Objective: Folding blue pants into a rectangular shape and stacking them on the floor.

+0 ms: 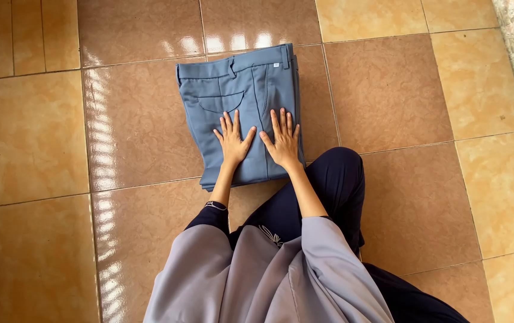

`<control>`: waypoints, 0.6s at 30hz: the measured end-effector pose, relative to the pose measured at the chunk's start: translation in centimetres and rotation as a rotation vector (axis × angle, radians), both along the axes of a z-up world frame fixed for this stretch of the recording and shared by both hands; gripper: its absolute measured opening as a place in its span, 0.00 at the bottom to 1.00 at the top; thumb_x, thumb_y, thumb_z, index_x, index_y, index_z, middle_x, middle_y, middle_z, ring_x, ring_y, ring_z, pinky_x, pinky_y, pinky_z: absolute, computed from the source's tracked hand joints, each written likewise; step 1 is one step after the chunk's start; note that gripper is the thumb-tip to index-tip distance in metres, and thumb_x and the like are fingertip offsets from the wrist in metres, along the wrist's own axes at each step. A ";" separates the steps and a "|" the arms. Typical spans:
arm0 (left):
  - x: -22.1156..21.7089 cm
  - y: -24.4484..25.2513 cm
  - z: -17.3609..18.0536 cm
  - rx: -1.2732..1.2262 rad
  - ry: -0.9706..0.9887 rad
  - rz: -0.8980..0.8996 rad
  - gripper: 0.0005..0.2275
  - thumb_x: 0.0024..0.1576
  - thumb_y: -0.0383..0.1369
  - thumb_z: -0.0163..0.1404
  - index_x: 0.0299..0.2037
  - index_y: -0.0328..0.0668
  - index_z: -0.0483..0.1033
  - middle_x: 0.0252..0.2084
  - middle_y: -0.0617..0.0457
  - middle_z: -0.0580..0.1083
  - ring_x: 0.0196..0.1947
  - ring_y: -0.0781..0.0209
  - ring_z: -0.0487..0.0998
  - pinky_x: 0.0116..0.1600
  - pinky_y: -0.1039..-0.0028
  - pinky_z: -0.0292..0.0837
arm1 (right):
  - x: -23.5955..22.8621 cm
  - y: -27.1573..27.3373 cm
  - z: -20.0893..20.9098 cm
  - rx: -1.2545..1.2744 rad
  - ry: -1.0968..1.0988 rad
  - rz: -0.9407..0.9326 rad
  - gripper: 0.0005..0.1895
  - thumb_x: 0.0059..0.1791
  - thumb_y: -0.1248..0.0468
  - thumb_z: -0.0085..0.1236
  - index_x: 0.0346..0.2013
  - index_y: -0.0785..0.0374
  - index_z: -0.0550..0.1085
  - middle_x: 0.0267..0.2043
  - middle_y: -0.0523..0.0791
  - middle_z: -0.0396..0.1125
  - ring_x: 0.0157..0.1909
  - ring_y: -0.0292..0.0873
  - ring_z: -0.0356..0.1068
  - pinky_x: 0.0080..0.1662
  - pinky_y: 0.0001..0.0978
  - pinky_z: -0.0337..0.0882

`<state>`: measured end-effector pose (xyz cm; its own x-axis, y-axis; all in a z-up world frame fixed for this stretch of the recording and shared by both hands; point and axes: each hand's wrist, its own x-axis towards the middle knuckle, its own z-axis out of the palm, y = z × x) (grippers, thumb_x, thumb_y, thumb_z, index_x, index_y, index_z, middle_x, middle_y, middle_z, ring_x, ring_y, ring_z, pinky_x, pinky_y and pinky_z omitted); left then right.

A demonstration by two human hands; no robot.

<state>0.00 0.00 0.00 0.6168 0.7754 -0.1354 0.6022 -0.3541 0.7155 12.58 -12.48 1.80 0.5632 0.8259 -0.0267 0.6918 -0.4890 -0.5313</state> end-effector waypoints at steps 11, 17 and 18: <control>0.1 -0.4 0.1 -0.005 0.036 0.007 0.37 0.62 0.62 0.41 0.78 0.60 0.44 0.80 0.43 0.41 0.79 0.44 0.37 0.75 0.37 0.24 | 0.0 -0.3 0.9 0.004 0.028 -0.003 0.41 0.58 0.35 0.35 0.80 0.45 0.40 0.82 0.52 0.30 0.81 0.59 0.28 0.70 0.74 0.32; 1.2 -1.7 -0.1 0.081 0.001 0.052 0.35 0.64 0.58 0.40 0.78 0.55 0.47 0.79 0.39 0.42 0.78 0.36 0.35 0.73 0.33 0.28 | 0.7 -1.3 2.5 0.036 0.059 -0.002 0.40 0.58 0.36 0.38 0.80 0.46 0.43 0.80 0.56 0.40 0.80 0.59 0.37 0.68 0.76 0.34; 1.6 -2.2 0.2 0.150 -0.013 0.074 0.34 0.64 0.56 0.40 0.78 0.53 0.48 0.79 0.38 0.41 0.78 0.33 0.34 0.73 0.32 0.29 | 1.0 -1.6 2.7 0.054 0.067 -0.006 0.40 0.58 0.36 0.38 0.80 0.45 0.43 0.79 0.57 0.43 0.80 0.59 0.40 0.68 0.76 0.34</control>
<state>1.58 -2.16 0.23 0.5583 0.8296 -0.0072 0.6219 -0.4126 0.6656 13.56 -14.06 4.48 0.5669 0.8235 -0.0196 0.6510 -0.4625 -0.6019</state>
